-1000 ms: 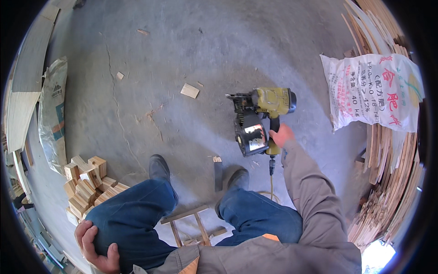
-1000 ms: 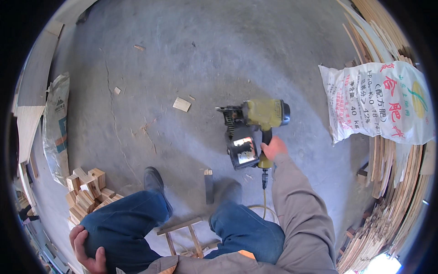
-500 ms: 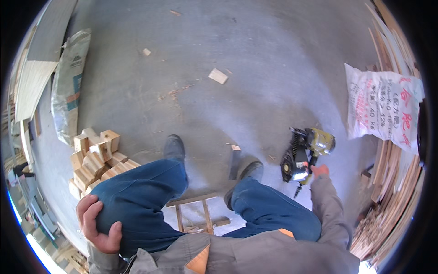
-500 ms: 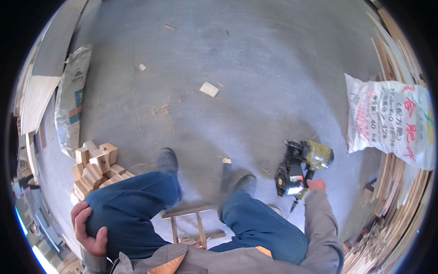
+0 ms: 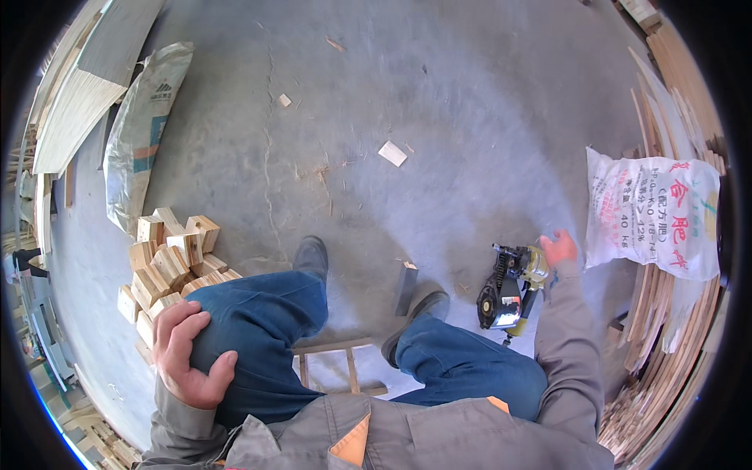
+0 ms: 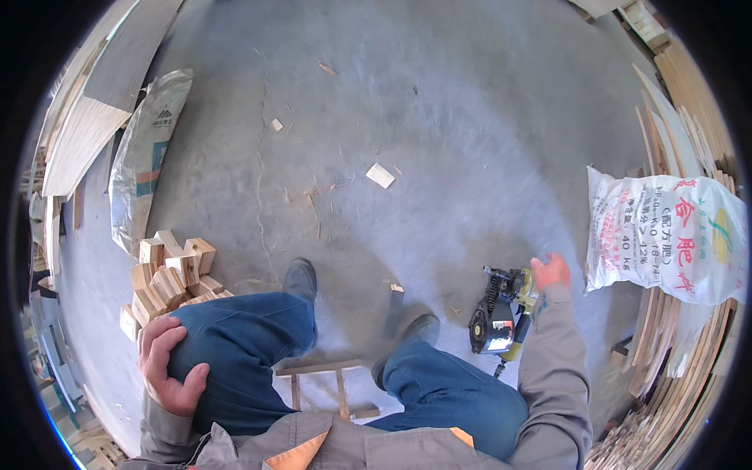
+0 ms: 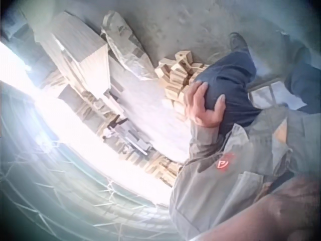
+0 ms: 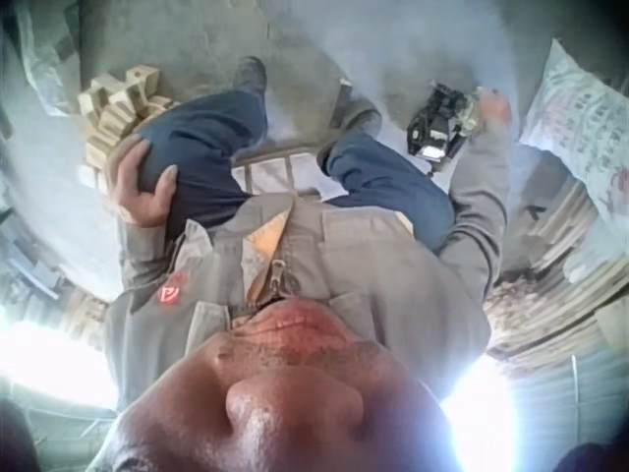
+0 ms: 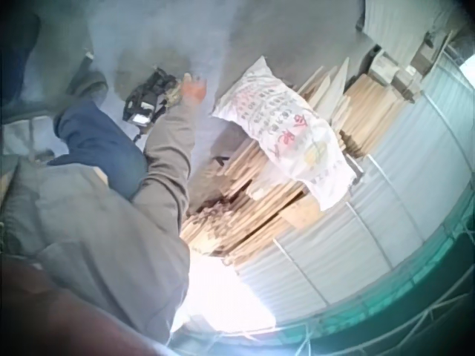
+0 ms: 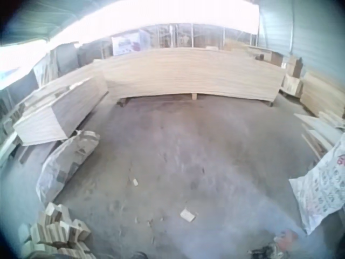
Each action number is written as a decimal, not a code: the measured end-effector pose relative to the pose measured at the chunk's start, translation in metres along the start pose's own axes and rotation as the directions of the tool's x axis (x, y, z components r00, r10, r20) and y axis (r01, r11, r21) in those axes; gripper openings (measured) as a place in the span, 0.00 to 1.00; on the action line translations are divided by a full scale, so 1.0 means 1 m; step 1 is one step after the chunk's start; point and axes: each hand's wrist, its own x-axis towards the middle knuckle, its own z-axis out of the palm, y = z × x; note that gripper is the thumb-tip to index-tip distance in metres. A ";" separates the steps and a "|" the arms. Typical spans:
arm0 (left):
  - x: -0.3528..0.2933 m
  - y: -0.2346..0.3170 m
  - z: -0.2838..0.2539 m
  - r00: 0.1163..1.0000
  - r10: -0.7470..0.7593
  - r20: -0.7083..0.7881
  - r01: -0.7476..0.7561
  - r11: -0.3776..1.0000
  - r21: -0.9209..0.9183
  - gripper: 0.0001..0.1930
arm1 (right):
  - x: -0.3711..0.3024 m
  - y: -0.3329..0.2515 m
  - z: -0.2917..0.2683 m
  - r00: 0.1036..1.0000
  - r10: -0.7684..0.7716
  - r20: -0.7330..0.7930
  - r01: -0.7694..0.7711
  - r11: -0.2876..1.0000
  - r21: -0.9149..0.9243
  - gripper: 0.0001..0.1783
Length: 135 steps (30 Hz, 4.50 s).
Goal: The person sits on a small stool and sands small rectangular wooden blocks using a sanding block. They repeatedly pick up blocks, sand their edges and faces, and place them into a pile on the floor.
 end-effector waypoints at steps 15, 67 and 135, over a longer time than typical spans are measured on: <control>-0.027 -0.016 -0.009 0.979 0.153 -0.132 -0.166 0.982 -0.090 0.24 | -0.241 -0.072 -0.151 0.909 -0.401 -0.113 0.416 0.862 0.288 0.31; -0.017 -0.046 -0.001 0.996 0.086 -0.019 -0.088 0.977 -0.193 0.26 | -0.223 -0.179 0.203 0.842 0.148 0.519 -0.217 0.973 0.074 0.28; -0.165 -0.124 0.111 0.256 -0.243 0.936 0.337 0.929 0.149 0.23 | -0.189 -0.182 -0.146 0.706 -0.703 0.085 0.607 0.664 0.437 0.31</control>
